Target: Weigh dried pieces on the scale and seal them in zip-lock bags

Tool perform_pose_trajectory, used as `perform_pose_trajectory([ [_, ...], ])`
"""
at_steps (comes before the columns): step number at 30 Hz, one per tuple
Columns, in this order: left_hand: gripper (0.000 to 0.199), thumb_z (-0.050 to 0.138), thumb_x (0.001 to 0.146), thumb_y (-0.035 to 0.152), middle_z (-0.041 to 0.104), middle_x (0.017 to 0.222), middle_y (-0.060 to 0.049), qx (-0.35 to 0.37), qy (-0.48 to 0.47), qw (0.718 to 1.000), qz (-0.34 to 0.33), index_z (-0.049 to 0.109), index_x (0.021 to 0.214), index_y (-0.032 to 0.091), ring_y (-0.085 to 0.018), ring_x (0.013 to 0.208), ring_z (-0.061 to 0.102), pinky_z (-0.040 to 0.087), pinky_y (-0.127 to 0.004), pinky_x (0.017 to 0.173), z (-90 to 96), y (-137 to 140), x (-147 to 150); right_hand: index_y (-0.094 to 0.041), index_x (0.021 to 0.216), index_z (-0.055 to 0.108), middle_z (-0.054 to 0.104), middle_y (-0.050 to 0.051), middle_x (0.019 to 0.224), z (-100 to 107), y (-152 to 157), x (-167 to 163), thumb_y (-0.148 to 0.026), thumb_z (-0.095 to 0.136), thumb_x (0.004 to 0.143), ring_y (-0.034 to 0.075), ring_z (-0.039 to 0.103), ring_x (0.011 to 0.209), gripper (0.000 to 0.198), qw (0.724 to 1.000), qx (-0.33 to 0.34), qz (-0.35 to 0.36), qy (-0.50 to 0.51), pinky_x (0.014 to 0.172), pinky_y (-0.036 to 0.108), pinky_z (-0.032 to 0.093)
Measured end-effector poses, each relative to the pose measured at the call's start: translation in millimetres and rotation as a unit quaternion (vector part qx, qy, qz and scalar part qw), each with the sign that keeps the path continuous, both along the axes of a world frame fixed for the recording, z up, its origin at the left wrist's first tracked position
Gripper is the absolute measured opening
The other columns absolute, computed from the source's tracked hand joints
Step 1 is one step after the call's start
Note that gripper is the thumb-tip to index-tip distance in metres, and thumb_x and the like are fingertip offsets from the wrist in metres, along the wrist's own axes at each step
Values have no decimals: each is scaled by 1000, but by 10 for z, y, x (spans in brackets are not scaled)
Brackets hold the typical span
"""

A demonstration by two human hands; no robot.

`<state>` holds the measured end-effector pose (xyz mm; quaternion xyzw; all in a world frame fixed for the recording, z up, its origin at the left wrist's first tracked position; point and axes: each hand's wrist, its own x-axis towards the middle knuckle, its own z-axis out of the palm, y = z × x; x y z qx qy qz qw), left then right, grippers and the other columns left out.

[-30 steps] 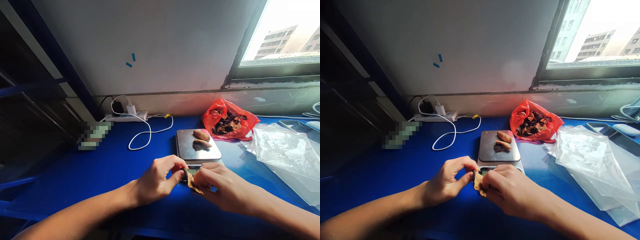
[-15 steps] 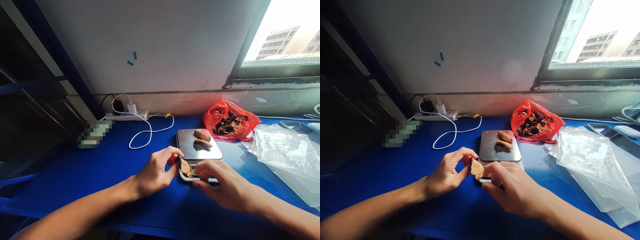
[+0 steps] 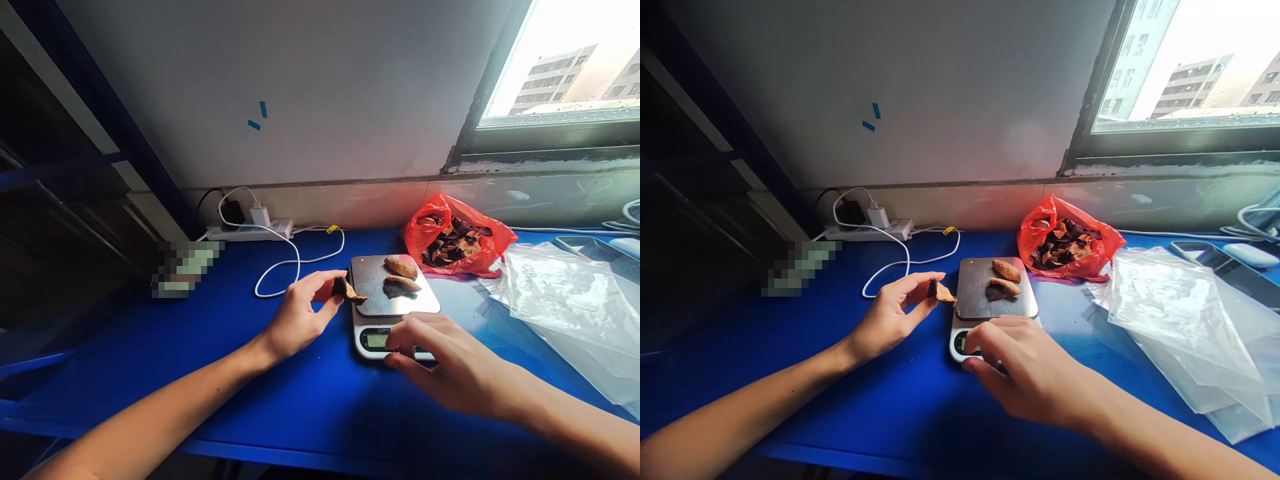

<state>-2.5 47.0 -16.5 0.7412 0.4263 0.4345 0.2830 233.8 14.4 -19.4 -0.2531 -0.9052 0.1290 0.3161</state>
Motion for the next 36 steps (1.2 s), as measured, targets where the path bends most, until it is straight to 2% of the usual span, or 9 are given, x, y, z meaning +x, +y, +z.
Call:
perform_pose_trajectory([
  [4, 31, 61, 87, 21, 72, 102, -10, 14, 25, 1000, -7, 63, 117, 14, -19, 87, 70, 58, -34, 82, 8, -20, 4, -20, 97, 48, 61, -1, 71, -4, 10, -14, -22, 49, 95, 11, 56, 61, 3, 999, 7, -29, 17, 58, 23, 42],
  [8, 29, 60, 87, 16, 69, 88, -5, 82, 99, 991, -25, 65, 116, 16, -16, 78, 67, 56, -31, 77, 37, -106, 19, -18, 111, 47, 59, -4, 68, -4, 20, -49, -24, 53, 93, 9, 56, 56, 20, 995, 33, -74, 63, 57, 21, 44],
  [13, 33, 57, 88, 13, 67, 82, -3, 120, 129, 981, -81, 62, 121, 14, -14, 74, 63, 54, -28, 73, 60, -220, 50, -19, 93, 54, 61, -1, 70, 15, 21, -85, -21, 53, 93, 10, 56, 61, 2, 997, 34, -42, 50, 59, 21, 43],
  [21, 26, 62, 85, 17, 62, 78, -1, 43, 94, 992, -72, 67, 110, 16, -14, 71, 60, 53, -26, 71, 123, -216, 61, -19, 93, 56, 64, 0, 74, -9, 72, -47, -19, 52, 94, 11, 58, 63, 4, 997, 47, -57, 39, 59, 22, 44],
  [28, 27, 65, 82, 22, 63, 78, -2, -52, 44, 995, -75, 67, 109, 16, -13, 68, 58, 54, -26, 68, 146, -215, 88, -19, 101, 55, 65, 8, 91, -47, 110, -28, -21, 51, 96, 15, 63, 78, 7, 994, 68, -77, 43, 66, 26, 51],
  [36, 26, 63, 84, 21, 71, 89, -7, -57, 31, 995, -72, 67, 108, 15, -17, 79, 67, 57, -32, 77, 111, -205, 95, -19, 103, 54, 65, 8, 92, -69, 143, 0, -17, 46, 97, 15, 63, 79, 11, 996, 62, -58, 33, 67, 27, 53],
])
